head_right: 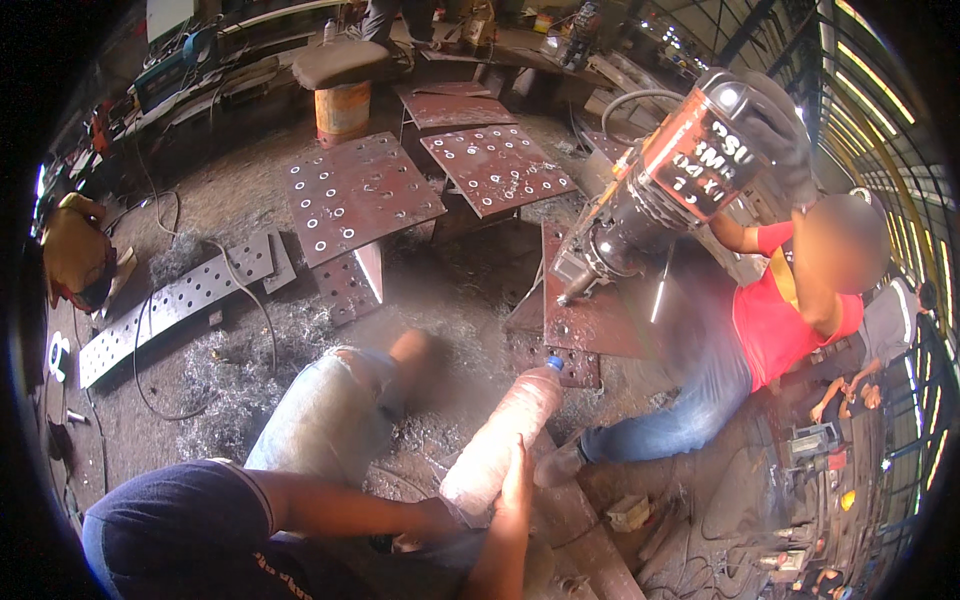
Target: The person sits on the floor in a workshop and handles a small white object and a plastic bottle. They repeatedly pick up, inspect, and place down the small object while holding the bottle.
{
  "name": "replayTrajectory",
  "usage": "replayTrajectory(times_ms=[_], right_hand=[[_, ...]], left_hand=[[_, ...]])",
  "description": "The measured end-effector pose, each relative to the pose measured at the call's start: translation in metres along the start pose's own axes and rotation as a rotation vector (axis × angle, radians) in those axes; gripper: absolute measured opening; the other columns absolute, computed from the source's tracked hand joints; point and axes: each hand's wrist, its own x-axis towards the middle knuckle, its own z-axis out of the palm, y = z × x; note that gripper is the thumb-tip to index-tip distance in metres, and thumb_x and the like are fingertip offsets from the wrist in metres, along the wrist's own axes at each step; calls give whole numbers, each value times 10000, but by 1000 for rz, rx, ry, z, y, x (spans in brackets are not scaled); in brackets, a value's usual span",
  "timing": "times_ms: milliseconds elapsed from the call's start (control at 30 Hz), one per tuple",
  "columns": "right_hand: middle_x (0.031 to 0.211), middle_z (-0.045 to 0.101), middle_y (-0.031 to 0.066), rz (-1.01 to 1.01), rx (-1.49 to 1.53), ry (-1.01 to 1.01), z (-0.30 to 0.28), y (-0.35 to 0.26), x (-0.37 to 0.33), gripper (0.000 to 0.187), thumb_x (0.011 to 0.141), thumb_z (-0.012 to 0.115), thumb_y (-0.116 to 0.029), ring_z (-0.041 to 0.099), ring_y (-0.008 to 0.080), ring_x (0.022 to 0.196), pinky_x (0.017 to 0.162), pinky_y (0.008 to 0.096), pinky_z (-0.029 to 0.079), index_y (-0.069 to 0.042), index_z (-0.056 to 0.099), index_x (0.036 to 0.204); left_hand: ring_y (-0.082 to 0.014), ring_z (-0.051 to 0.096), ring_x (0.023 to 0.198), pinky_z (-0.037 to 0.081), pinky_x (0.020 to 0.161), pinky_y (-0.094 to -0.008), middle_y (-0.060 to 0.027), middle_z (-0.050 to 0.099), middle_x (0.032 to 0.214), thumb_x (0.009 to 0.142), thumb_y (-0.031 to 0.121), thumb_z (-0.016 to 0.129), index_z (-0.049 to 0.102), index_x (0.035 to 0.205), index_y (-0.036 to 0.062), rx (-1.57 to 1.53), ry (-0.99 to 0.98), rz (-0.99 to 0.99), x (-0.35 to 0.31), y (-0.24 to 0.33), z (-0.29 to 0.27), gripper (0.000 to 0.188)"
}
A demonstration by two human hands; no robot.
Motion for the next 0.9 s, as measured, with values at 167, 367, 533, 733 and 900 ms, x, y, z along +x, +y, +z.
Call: replayTrajectory(times_ms=[167,367,533,733,900], right_hand=[[1333,619,188,-31,-58,-44,25,16,21,653,1017,598,-466,637,292,1192,1008,434,535,25,500,1436],[1407,567,200,-50,-128,-17,60,9,24,694,1013,608,-466,603,309,1247,1044,442,509,8,447,1494],[1372,572,212,-13,-94,-62,62,12,16,704,1016,601,-482,614,306,1218,1023,418,518,44,456,1459],[1348,584,206,41,-85,-77,40,21,4,682,1017,608,-457,617,296,1202,1015,410,519,51,463,1448],[1345,588,200,-12,-110,-105,42,15,-2,669,1018,612,-441,618,288,1196,1009,409,518,52,467,1445]], left_hand=[[-275,752,915,569,746,-408,-131,777,987,874,382,689,795,994,92,256,-116,-71,17,-32,16,331],[-270,746,968,575,758,-419,-90,774,1038,808,301,755,806,1021,136,768,-282,71,31,-80,29,274],[-303,730,1074,593,824,-442,-105,756,1168,743,232,792,805,1075,124,695,-294,13,31,-73,29,349],[-295,731,1062,591,815,-437,-102,758,1150,740,233,793,806,1063,123,655,-252,47,35,-68,31,342],[-288,732,1052,589,808,-433,-99,760,1135,737,234,795,806,1053,122,646,-213,54,42,-64,26,336]])
